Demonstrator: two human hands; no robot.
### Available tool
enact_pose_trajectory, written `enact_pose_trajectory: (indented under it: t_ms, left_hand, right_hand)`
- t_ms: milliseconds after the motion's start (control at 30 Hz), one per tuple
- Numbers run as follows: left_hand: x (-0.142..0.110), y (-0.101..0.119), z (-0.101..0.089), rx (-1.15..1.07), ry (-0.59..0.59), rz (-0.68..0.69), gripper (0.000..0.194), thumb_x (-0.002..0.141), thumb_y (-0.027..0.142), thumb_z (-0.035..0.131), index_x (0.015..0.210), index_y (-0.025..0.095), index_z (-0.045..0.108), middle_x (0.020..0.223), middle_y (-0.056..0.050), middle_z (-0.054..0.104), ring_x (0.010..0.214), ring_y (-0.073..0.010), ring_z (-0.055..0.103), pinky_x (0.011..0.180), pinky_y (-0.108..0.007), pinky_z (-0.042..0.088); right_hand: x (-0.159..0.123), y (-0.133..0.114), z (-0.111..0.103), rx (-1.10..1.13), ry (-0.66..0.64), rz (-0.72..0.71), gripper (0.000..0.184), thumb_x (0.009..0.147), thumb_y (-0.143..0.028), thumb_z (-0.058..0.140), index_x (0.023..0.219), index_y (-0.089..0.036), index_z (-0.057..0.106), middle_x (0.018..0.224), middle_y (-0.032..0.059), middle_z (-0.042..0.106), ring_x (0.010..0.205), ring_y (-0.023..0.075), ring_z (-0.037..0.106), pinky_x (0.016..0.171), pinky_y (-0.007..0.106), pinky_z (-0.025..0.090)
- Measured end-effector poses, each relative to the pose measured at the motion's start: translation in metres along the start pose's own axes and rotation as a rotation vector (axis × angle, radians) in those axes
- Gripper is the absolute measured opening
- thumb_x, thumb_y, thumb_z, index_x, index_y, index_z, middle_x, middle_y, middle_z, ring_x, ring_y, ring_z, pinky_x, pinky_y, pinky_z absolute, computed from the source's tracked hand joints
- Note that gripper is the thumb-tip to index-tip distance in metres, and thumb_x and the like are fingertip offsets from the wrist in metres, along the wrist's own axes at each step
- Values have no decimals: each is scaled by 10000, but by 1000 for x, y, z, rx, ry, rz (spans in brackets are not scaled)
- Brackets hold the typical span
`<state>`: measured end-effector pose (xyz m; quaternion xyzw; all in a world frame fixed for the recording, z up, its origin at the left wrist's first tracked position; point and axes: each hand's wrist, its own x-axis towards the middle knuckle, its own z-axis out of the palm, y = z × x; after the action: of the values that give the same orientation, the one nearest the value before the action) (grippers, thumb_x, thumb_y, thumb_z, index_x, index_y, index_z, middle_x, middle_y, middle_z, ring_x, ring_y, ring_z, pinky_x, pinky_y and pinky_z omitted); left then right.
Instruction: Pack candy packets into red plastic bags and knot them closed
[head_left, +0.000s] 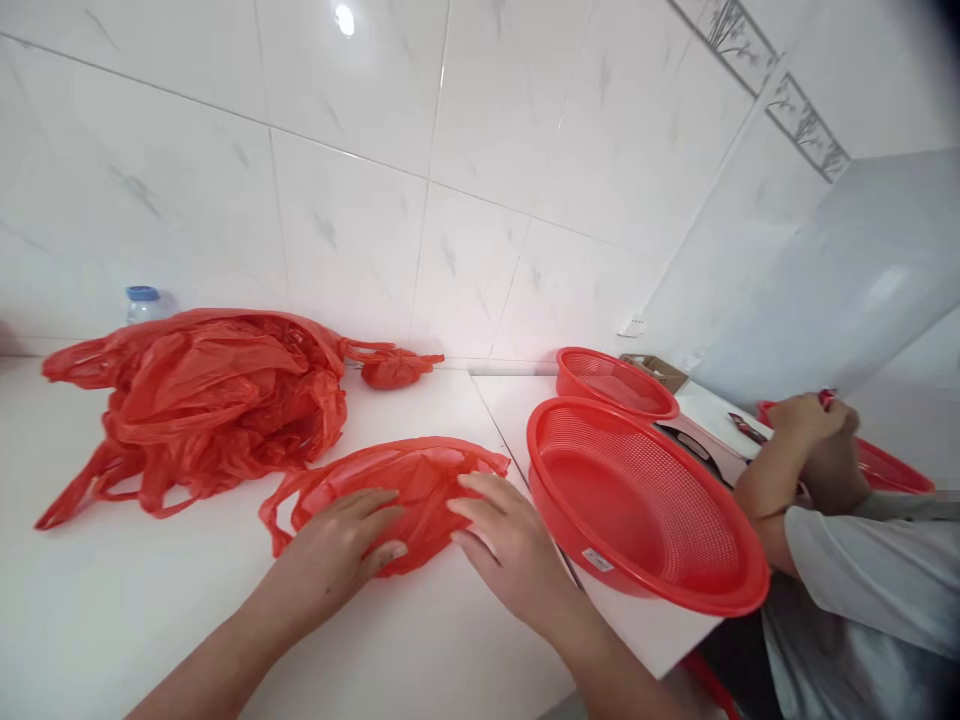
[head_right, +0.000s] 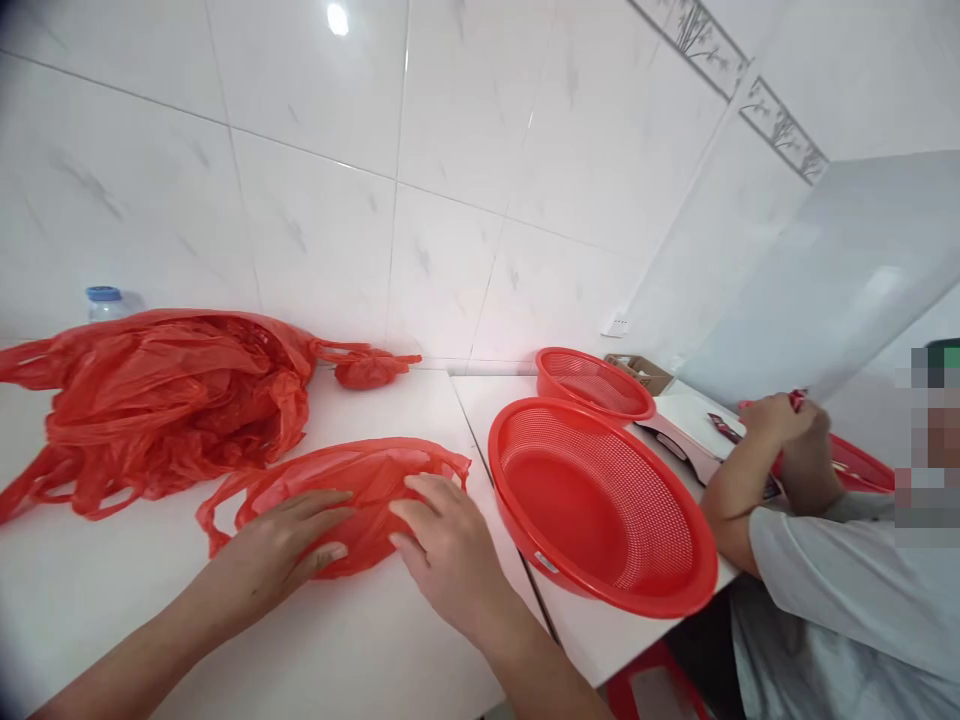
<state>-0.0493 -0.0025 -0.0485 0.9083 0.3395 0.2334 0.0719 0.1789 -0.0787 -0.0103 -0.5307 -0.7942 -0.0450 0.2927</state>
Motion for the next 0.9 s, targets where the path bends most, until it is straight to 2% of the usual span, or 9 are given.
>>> enact_pose_trajectory:
  t_ms: [133,200,267,333,433,533,633,767,900]
  left_hand:
    - [-3,-3,13,39,66,80,373,846,477,486,1150,296,605,1273,-40,580,1191,-289,511,949,-471,458]
    - [-3,1,17,52,95,131,340,854,446,488,1142,310,606,1270,-18,583,1197,-273,511,999,-470,427]
    - [-2,6,21,57,106,166,309,865,411,483,1134,324,608,1260,0,590,1194,-254,516,1029,-455,408]
    - [-1,11,25,45,106,188,293,869,391,481,1124,334,615,1241,9,603,1182,-241,528,1032,-439,412]
    - [0,12,31,2,87,196,281,865,372,485,1106,350,628,1216,24,620,1144,-234,558,1010,-409,436]
    - [0,9,35,-28,69,157,283,849,382,497,1090,357,642,1172,28,647,1046,-226,618,925,-344,499]
    - [-2,2,38,-42,43,82,293,834,438,498,1067,363,659,1114,25,676,983,-226,646,825,-308,543]
    - [-5,-13,54,-68,-2,-22,323,829,509,470,1060,395,665,1145,23,663,1035,-248,625,885,-380,522]
    - [-9,-36,83,-93,-8,-98,330,810,538,484,1083,442,641,1219,38,620,1127,-266,570,961,-445,468]
  right_hand:
    - [-57,29,-46,-336,231,160,313,846,-306,538,1153,-258,577,1334,82,465,1224,265,432,991,455,384]
    - [-83,53,-66,-479,235,264,444,798,-356,591,1223,-239,532,1329,108,473,1197,295,459,968,475,397]
    - [-106,72,-82,-545,140,337,558,754,-332,621,1277,-194,484,1285,135,519,1151,299,507,924,447,433]
    - [-123,81,-94,-541,-39,393,480,758,-232,569,1234,-187,522,1156,119,617,1035,260,591,837,373,478]
    - [-135,75,-103,-485,-305,467,369,756,-77,423,1019,-230,632,905,48,696,815,181,656,682,255,475]
    - [-130,61,-106,-472,-395,489,385,736,-29,367,910,-227,647,804,34,689,747,158,650,625,216,435]
    - [-115,51,-108,-469,-387,436,365,735,-24,367,884,-213,642,756,39,672,723,152,633,615,207,409]
    - [-80,50,-102,-474,-323,295,331,753,-26,385,890,-207,626,729,30,644,690,144,593,609,212,379]
    - [-24,70,-75,-539,-284,179,312,723,14,418,855,-201,602,686,6,607,628,126,542,552,219,303]
